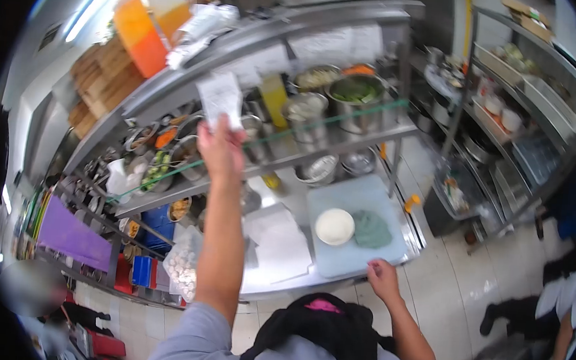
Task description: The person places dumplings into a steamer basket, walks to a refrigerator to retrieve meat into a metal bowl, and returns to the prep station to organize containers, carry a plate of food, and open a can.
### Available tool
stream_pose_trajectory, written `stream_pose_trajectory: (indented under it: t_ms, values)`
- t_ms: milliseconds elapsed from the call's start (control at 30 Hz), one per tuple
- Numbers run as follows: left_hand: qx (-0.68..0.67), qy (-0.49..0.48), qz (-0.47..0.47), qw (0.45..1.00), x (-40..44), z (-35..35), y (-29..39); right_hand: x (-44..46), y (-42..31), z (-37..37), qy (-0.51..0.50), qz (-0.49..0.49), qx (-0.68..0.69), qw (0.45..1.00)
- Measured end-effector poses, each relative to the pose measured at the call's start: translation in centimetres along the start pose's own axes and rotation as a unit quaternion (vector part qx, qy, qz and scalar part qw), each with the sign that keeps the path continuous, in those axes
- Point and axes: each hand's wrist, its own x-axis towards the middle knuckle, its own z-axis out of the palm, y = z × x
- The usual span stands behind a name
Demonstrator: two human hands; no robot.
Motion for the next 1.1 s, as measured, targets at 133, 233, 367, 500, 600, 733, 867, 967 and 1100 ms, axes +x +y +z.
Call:
stream_pose_trajectory:
  t_ms: [133,233,367,500,600,733,867,967,1100]
  values:
    - [0.021,-0.022,-0.017,0.999,3.0,4.0,1.6,1.4,-1.2,0.7,-0.012,-0.002,-0.025,1.0]
    - [0.093,0.003,-0.002,0.996,2.6,5.2,2.2,3.6,-0.4,0.6,-0.001,0.001,-0.014,1.0]
    - [0.125,0.001,0.018,0.992,2.7,3.7,1.7,8.0,-0.1,0.2,0.023,-0.023,0.004,0.999]
    - [0.183,-0.007,0.02,0.983,2.0,2.3,2.0,12.9,-2.3,0.3,0.029,-0.016,-0.002,0.999]
    - [0.179,0.052,0.003,0.982,0.0,0.5,1.3,15.3,-3.7,1.7,0.038,-0.046,0.032,0.998]
    - [0.223,-0.085,-0.109,0.965,-6.4,-8.4,-6.4,14.3,-2.6,4.3,0.032,0.008,0.072,0.997]
    - [0.401,-0.368,-0.216,0.811,-13.3,-8.8,-20.2,8.6,0.2,5.3,0.027,0.079,0.048,0.995]
    - [0.438,-0.453,-0.106,0.769,-14.0,-8.1,-31.8,4.1,0.5,2.5,0.017,0.111,-0.005,0.994]
    - [0.557,-0.447,-0.044,0.699,-11.7,-4.8,-43.1,-0.7,1.9,-3.8,0.059,0.155,-0.014,0.986]
